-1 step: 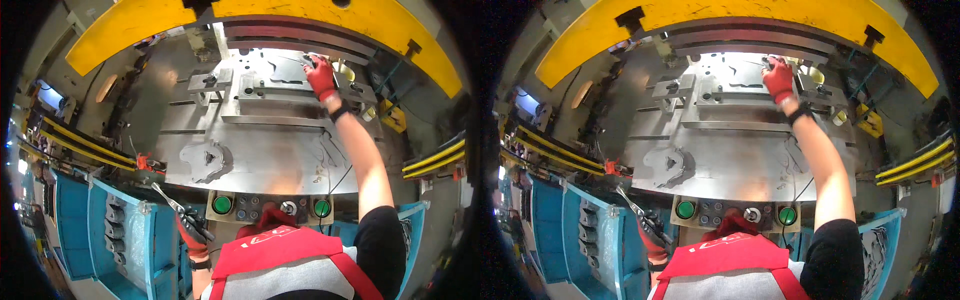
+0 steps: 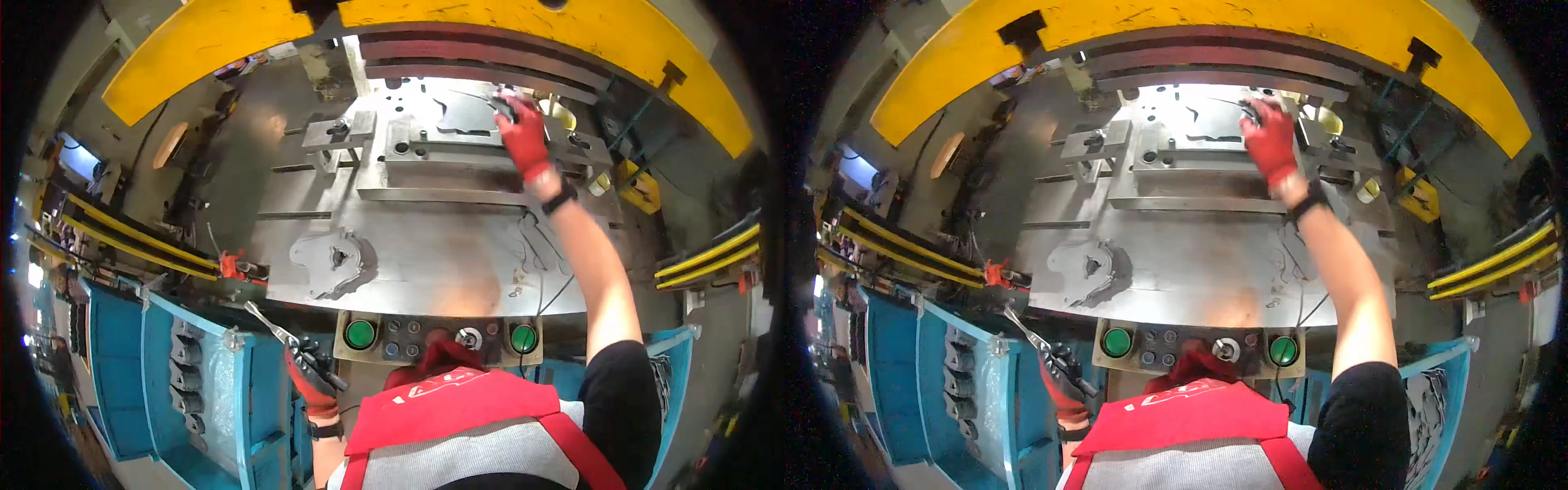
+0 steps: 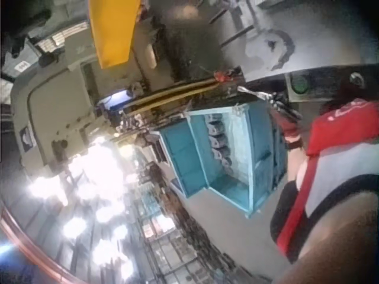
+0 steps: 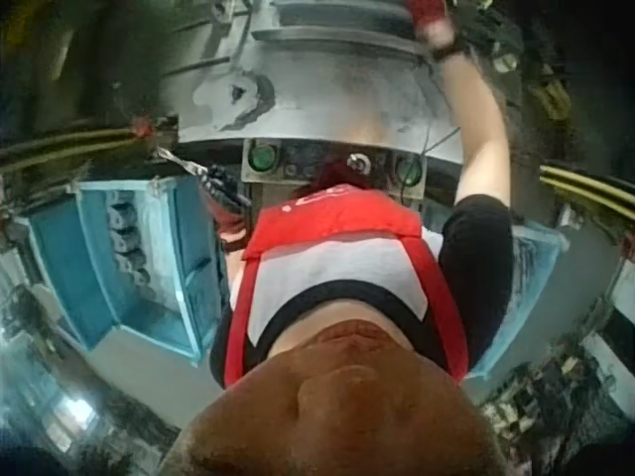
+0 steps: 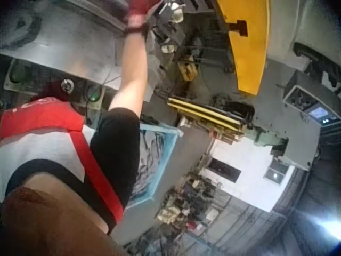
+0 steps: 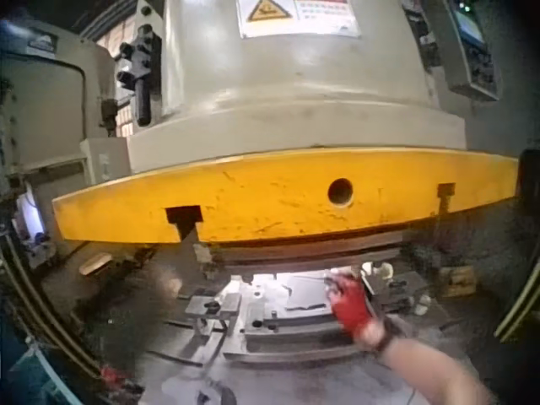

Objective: Operating a large metal stamping press to shape flat metal sheets into components.

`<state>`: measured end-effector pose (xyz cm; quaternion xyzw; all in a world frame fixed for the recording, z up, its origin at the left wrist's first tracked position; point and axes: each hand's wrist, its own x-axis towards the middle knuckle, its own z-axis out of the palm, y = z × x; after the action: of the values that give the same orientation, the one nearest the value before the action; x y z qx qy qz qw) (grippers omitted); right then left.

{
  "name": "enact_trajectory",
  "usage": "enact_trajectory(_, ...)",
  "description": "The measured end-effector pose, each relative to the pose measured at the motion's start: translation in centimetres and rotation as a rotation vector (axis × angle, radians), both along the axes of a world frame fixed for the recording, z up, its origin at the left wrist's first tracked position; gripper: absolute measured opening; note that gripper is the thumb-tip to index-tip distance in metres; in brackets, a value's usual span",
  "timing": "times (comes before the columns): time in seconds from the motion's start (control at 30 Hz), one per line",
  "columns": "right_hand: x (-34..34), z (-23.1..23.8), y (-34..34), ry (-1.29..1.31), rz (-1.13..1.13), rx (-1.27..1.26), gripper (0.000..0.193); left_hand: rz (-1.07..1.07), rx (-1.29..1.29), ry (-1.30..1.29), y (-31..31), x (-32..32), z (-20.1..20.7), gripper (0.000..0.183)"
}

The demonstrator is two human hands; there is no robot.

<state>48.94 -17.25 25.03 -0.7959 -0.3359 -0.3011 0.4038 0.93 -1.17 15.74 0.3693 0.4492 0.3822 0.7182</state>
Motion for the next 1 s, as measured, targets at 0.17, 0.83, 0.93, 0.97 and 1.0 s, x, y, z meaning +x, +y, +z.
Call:
enact_trajectory(0.17, -15.5, -3.8, -11.5, 0.168, -0.041, -0.019, 0.033, 0.022, 0.041, 0.193, 2.9, -3.1, -10.2, 0.032)
enact_trajectory(0.83, -23.0, -24.0, -17.4, 0.910, -0.165, 0.128, 0.061, -0.253, 0.202, 1.131, -0.5, 2.3, -15.5, 0.100)
enact_trajectory(0.93, -21.7, -23.9, -14.3, 0.922, -0.066, 0.047, 0.062, -0.232, 0.057, 1.166, -1.1, 2.3, -15.0, 0.105)
enact_trajectory(0.97, -21.4, -23.7, -13.7, 0.920, -0.044, 0.026, 0.062, -0.213, 0.009, 1.140, -1.4, 2.5, -14.4, 0.106)
enact_trajectory(1.0, -21.1, -23.8, -13.0, 0.923, -0.021, 0.013, 0.063, -0.206, 0.000, 1.119, -1.5, 2.3, -14.2, 0.104)
